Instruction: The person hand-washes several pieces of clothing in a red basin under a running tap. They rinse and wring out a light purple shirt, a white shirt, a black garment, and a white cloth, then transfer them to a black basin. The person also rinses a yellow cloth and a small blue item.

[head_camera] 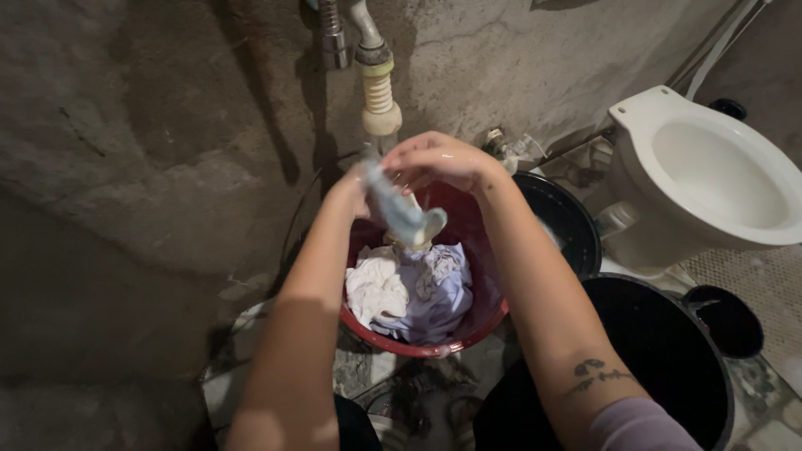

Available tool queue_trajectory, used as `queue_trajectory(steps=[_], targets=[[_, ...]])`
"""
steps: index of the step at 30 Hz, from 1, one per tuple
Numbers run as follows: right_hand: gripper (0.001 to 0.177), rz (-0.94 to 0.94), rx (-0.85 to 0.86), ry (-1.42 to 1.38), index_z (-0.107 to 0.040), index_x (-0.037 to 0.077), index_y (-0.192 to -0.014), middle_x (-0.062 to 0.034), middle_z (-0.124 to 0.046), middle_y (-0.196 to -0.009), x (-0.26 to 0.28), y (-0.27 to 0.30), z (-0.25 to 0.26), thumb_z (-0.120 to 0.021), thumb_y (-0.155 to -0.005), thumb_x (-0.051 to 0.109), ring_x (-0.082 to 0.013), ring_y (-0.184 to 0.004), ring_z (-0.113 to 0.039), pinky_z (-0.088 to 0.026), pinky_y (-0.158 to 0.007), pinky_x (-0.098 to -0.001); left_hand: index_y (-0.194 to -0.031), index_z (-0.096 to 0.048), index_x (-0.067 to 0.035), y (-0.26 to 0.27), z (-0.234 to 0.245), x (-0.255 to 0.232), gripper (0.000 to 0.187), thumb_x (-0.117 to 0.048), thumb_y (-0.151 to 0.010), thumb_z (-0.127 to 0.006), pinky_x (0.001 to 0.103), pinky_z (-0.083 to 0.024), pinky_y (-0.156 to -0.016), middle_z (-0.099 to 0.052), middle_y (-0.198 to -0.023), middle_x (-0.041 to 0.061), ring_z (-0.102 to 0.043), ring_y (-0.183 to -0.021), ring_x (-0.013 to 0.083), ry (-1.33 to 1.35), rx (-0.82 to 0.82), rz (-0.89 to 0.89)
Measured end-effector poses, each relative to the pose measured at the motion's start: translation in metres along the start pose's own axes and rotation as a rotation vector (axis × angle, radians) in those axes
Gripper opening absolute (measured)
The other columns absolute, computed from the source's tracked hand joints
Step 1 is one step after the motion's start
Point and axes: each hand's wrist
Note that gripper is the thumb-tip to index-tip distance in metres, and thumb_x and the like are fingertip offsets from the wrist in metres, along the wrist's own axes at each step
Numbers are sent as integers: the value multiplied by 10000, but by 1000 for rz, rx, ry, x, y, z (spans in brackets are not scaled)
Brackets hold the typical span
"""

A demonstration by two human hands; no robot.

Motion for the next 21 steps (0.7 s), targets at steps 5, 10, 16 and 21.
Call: queue_trajectory(steps=[5,10,16,21], targets=[[399,59,-415,-41,-698,-19,-1108,-124,-680,-1028,-67,-38,27,-718,-990,361,-240,-943,-680,-557,-824,-363,-1034,-652,-96,-20,3,-2,415,-467,-1055,-467,483,-591,-842,-703,-970,103,-699,-889,278,316,183,-229],[767,-323,-76,-706,-637,107,-1308,-119,-712,-1258,-105,-34,6,-447,-856,697,-341,-1112,-670,-499,-957,-513,-1030,-678,-69,24,-2,-36,473,-450,-1019,-397,463,-604,-846,-740,-976,114,-731,-897,280,547,220,-337],[630,-150,-128,-1065,-623,91,-1352,-113,-708,-1279,-97,-39,-1,-528,-954,571,-309,-1148,-688,-525,-1022,-523,-1093,-689,-55,17,22,-21,354,-345,-1065,-489,453,-603,-871,-733,-1026,109,-711,-938,271,549,356,-367],[448,100,-511,-653,-647,-3,-1235,-141,-739,-1106,-89,-47,11,-728,-920,305,-272,-955,-743,-613,-846,-447,-1234,-606,32,-5,73,6,376,-189,-930,-581,535,-617,-901,-710,-1200,225,-731,-1081,415,-251,-13,-33]])
Point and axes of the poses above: each hand's wrist, its own y-axis away from the middle knuckle, its own z-axis out of the back of the hand, x = y × z
